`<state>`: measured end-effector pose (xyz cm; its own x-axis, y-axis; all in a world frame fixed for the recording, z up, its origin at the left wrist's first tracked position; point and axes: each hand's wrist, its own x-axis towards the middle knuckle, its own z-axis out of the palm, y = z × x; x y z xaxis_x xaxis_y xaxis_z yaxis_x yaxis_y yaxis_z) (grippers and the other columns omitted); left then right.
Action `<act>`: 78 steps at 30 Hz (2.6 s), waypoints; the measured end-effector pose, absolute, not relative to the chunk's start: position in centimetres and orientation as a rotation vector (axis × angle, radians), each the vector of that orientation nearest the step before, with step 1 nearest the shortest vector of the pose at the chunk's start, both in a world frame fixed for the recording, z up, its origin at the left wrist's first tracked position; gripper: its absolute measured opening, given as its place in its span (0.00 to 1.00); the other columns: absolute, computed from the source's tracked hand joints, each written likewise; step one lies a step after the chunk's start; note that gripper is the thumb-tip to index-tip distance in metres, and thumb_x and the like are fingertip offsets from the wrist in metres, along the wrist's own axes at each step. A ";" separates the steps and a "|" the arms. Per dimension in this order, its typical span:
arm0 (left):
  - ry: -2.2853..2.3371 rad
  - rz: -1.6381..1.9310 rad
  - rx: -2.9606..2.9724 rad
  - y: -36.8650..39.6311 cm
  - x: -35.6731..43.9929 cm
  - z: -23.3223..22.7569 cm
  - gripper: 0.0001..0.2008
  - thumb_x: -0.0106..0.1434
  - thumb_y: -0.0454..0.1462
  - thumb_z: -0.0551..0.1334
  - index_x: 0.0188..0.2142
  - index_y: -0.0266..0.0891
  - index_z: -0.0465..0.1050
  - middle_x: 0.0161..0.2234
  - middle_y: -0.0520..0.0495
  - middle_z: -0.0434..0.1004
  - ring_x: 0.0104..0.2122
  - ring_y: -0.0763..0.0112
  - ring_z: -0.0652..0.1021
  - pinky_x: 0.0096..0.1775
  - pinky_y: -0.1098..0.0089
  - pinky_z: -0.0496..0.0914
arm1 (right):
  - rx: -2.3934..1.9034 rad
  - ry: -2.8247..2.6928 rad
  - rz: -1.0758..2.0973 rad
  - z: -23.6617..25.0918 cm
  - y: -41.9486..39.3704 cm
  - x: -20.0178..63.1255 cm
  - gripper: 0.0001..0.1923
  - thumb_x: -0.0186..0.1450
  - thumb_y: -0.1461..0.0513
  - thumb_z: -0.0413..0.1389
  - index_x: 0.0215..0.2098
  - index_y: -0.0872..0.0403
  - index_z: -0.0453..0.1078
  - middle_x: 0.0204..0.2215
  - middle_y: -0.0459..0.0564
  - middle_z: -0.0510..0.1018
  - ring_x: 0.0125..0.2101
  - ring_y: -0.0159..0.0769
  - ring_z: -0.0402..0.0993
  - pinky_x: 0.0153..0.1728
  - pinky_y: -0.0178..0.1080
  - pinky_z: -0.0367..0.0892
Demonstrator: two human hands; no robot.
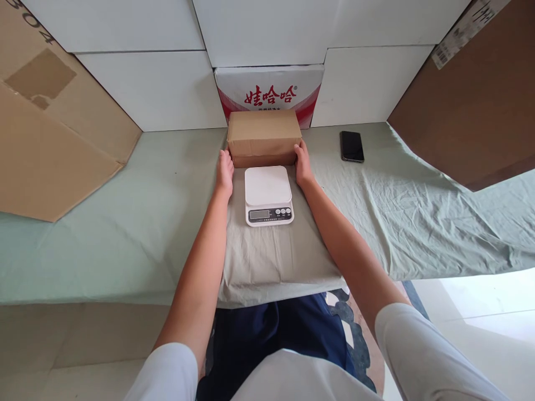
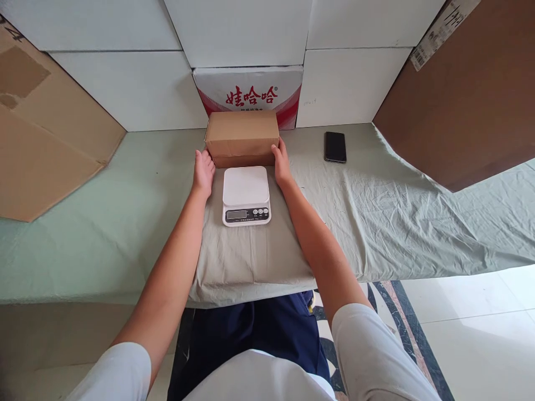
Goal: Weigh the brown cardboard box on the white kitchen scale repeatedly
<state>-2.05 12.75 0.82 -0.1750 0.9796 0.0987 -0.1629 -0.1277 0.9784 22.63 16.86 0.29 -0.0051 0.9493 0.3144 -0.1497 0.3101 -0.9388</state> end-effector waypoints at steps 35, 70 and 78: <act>1.171 1.568 1.230 -3.0 -0.4 2.8 0.44 0.63 0.69 0.49 0.70 0.53 0.62 0.75 0.46 0.58 0.75 0.57 0.56 0.73 0.59 0.53 | -0.859 -1.371 1.031 3.8 2.0 24.3 0.36 0.63 0.43 0.56 0.68 0.34 0.56 0.69 0.42 0.65 0.72 0.50 0.54 0.77 0.57 0.49; 1.208 1.714 1.206 -2.7 -1.9 2.1 0.38 0.70 0.64 0.42 0.71 0.53 0.59 0.77 0.54 0.51 0.76 0.64 0.53 0.74 0.61 0.52 | -0.930 -1.113 1.023 2.3 3.5 26.4 0.34 0.65 0.40 0.52 0.68 0.32 0.55 0.75 0.39 0.55 0.77 0.49 0.49 0.77 0.63 0.48; 1.167 1.725 1.176 -2.5 -1.5 2.0 0.39 0.68 0.65 0.46 0.70 0.52 0.61 0.77 0.52 0.51 0.76 0.61 0.52 0.74 0.59 0.51 | -0.929 -1.152 1.038 0.8 3.9 26.0 0.33 0.66 0.40 0.52 0.68 0.32 0.56 0.73 0.38 0.60 0.76 0.50 0.50 0.76 0.65 0.49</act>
<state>-1.54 -2.49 2.01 -0.3133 0.9069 0.2817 -0.0759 -0.3196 0.9445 26.01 3.87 0.84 0.0909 0.9626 0.2553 -0.1538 0.2668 -0.9514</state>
